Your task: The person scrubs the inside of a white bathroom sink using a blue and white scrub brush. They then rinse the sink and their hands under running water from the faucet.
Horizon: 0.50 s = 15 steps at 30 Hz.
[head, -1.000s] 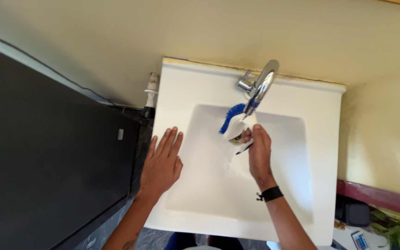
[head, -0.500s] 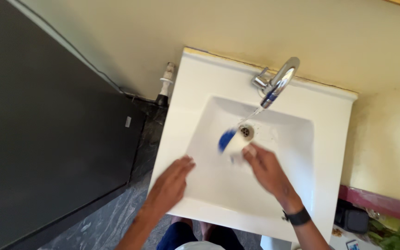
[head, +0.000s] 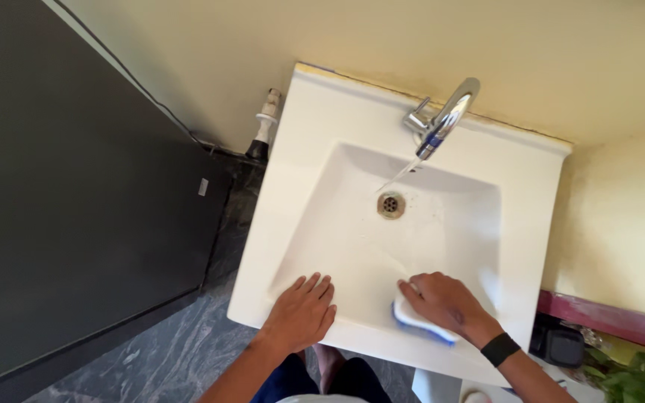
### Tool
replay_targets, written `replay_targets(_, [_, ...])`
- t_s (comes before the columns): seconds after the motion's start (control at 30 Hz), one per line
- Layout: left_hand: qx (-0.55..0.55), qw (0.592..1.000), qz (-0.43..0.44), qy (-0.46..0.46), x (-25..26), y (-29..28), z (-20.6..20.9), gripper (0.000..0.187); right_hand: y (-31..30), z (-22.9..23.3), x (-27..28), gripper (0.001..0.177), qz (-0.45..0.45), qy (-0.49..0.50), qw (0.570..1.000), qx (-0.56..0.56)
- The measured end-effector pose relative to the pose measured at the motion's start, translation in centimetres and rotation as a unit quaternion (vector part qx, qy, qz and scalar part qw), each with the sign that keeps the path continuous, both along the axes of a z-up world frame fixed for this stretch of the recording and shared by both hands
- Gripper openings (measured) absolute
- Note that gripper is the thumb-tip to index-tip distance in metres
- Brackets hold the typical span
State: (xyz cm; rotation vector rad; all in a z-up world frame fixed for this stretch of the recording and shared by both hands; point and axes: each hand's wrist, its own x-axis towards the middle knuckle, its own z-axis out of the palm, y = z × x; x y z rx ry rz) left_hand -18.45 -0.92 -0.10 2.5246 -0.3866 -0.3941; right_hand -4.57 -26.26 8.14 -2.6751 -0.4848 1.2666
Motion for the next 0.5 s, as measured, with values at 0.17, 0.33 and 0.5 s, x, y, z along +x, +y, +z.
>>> replay_targets(0.17, [0.041,0.996,-0.023,0.071,0.5,-2.1,-0.2,0.058,-1.7,1.2,0.6,0.057,-0.152,-0.072,0.986,0.014])
replay_targets(0.33, [-0.016,0.989,-0.055,0.137,2.2,-13.1,-2.3,0.062,-2.9,2.3,-0.3,0.057,-0.315,-0.100,0.941,0.071])
replay_targets(0.5, [-0.387,0.870,-0.017,0.304,5.4,-16.0,-8.3,0.045,-6.7,0.9,-1.6,0.050,-0.404,-0.175,0.867,0.233])
